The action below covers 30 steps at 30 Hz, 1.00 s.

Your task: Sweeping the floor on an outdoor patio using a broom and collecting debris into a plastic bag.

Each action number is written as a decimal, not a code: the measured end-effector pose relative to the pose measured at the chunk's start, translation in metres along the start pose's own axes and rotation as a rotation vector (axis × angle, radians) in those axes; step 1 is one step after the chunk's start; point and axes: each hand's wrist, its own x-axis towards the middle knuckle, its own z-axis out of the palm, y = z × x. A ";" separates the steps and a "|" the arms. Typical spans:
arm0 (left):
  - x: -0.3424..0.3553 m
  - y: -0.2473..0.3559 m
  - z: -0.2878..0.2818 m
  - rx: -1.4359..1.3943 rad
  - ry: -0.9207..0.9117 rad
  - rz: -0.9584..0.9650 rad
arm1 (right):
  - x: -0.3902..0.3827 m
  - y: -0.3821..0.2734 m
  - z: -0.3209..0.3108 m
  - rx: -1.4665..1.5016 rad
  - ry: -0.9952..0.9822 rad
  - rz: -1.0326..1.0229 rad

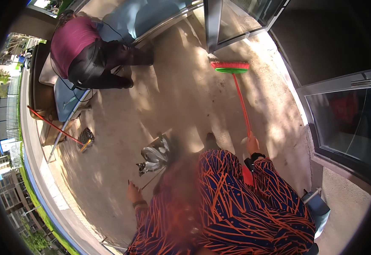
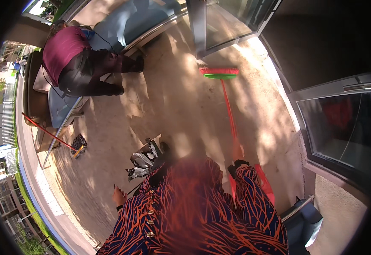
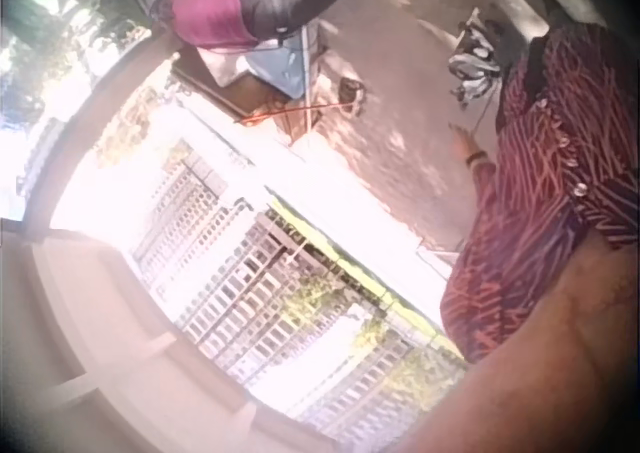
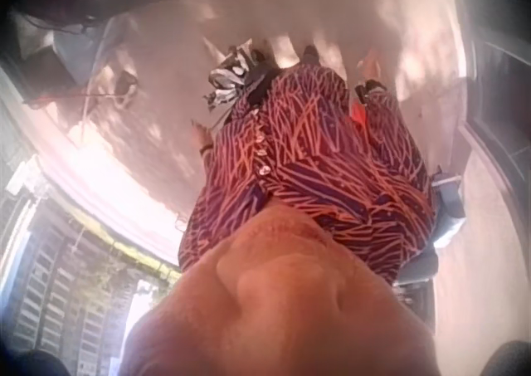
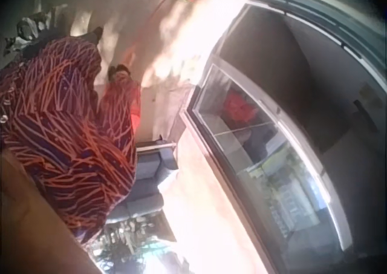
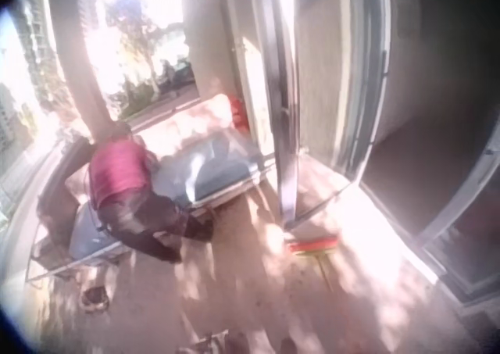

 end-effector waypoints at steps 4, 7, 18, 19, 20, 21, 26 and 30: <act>0.036 0.001 0.014 0.040 -0.047 -0.006 | -0.088 0.001 0.036 -0.138 0.020 -0.122; 0.085 0.045 0.028 0.143 -0.080 0.050 | -0.151 -0.069 0.044 0.080 0.025 -0.065; 0.161 0.070 0.107 0.480 -0.413 0.214 | -0.140 -0.134 0.044 0.284 -0.028 0.117; 0.164 0.077 0.120 0.480 -0.413 0.217 | -0.115 -0.144 0.042 0.238 0.024 0.059; 0.167 0.080 0.123 0.569 -0.457 0.253 | -0.102 -0.149 0.047 0.193 0.068 0.010; 0.172 0.083 0.122 0.657 -0.493 0.286 | -0.093 -0.158 0.053 0.196 0.053 0.017; 0.174 0.104 0.158 0.939 -0.583 0.537 | -0.090 -0.126 0.089 -0.044 0.076 -0.019; 0.156 0.119 0.196 1.100 -0.666 0.807 | -0.142 -0.110 0.110 -0.107 -0.040 -0.017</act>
